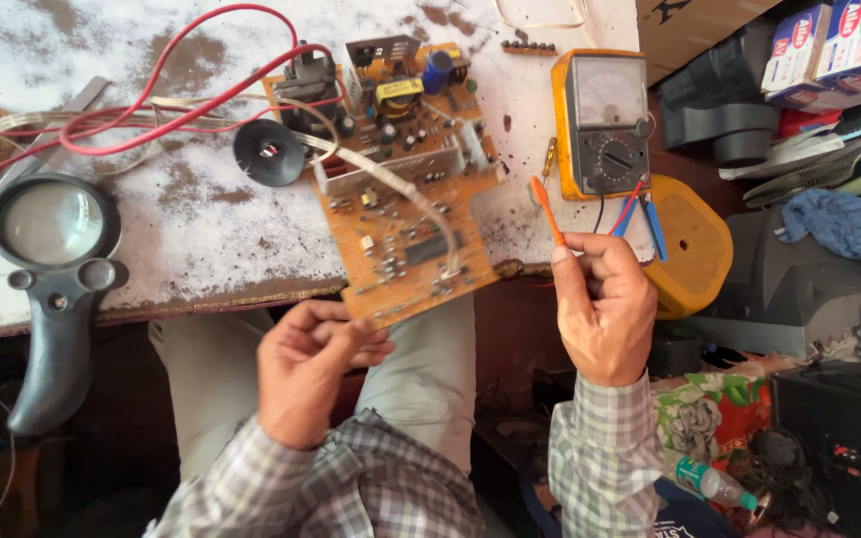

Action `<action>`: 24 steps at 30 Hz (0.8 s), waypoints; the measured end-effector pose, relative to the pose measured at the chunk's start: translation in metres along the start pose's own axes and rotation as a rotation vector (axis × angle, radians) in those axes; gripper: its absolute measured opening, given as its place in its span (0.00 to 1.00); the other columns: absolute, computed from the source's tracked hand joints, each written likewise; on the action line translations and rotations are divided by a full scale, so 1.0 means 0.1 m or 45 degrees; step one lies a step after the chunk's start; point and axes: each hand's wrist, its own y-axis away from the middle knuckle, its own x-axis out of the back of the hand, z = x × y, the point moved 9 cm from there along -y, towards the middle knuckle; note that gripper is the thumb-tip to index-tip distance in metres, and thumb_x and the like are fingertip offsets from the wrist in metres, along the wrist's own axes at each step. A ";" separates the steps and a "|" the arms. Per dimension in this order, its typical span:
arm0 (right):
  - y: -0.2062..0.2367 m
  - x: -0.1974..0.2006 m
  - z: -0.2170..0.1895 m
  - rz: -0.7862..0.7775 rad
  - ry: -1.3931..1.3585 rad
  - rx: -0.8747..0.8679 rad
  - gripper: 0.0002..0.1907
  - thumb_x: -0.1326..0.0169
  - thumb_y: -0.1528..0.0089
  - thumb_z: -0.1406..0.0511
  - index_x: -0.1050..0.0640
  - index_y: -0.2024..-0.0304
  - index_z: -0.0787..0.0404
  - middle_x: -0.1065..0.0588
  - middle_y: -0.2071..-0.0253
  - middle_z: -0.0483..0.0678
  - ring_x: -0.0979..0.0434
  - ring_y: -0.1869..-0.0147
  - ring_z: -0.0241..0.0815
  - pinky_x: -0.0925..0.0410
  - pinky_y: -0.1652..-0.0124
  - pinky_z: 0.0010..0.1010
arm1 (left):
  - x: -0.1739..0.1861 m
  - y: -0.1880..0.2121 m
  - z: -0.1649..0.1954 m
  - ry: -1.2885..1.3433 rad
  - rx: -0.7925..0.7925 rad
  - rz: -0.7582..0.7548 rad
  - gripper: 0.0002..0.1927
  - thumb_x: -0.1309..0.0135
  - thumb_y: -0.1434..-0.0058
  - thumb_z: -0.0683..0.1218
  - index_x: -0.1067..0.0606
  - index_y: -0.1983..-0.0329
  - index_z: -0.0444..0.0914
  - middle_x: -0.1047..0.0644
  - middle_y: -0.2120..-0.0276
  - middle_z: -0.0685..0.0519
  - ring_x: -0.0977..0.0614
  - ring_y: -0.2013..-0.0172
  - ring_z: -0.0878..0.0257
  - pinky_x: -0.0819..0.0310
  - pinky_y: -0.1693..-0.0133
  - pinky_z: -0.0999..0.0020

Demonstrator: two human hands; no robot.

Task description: The person inspects a green circuit board with a magnifying glass, then uses multimeter probes to test points on the board. They flip the board to the component side and continue testing with the probes and a small orange tool.

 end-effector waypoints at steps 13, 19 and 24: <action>0.42 -0.44 0.06 0.004 0.035 0.008 0.06 0.41 0.33 0.70 0.22 0.56 0.67 0.20 0.69 0.48 0.22 0.70 0.31 0.29 0.69 0.24 | 0.12 0.62 1.02 -1.521 -0.641 0.424 0.12 0.34 0.38 0.42 0.22 0.55 0.32 0.23 0.79 0.50 0.24 0.80 0.63 0.32 0.74 0.67; 0.55 -0.48 0.07 0.028 0.081 -0.071 0.10 0.41 0.36 0.71 0.21 0.53 0.67 0.22 0.71 0.50 0.24 0.74 0.35 0.31 0.71 0.27 | -0.90 0.73 1.22 -1.927 -1.381 -0.141 0.32 0.29 0.46 0.53 0.25 0.43 0.35 0.24 0.46 0.42 0.26 0.42 0.44 0.33 0.40 0.47; 0.59 -0.41 -0.09 0.068 0.177 0.187 0.07 0.40 0.36 0.72 0.21 0.56 0.66 0.21 0.64 0.53 0.17 0.64 0.42 0.27 0.65 0.30 | -1.36 0.29 1.12 -2.191 -1.270 -0.362 0.67 0.29 0.67 0.68 0.39 0.26 0.36 0.41 0.27 0.38 0.43 0.27 0.41 0.60 0.29 0.37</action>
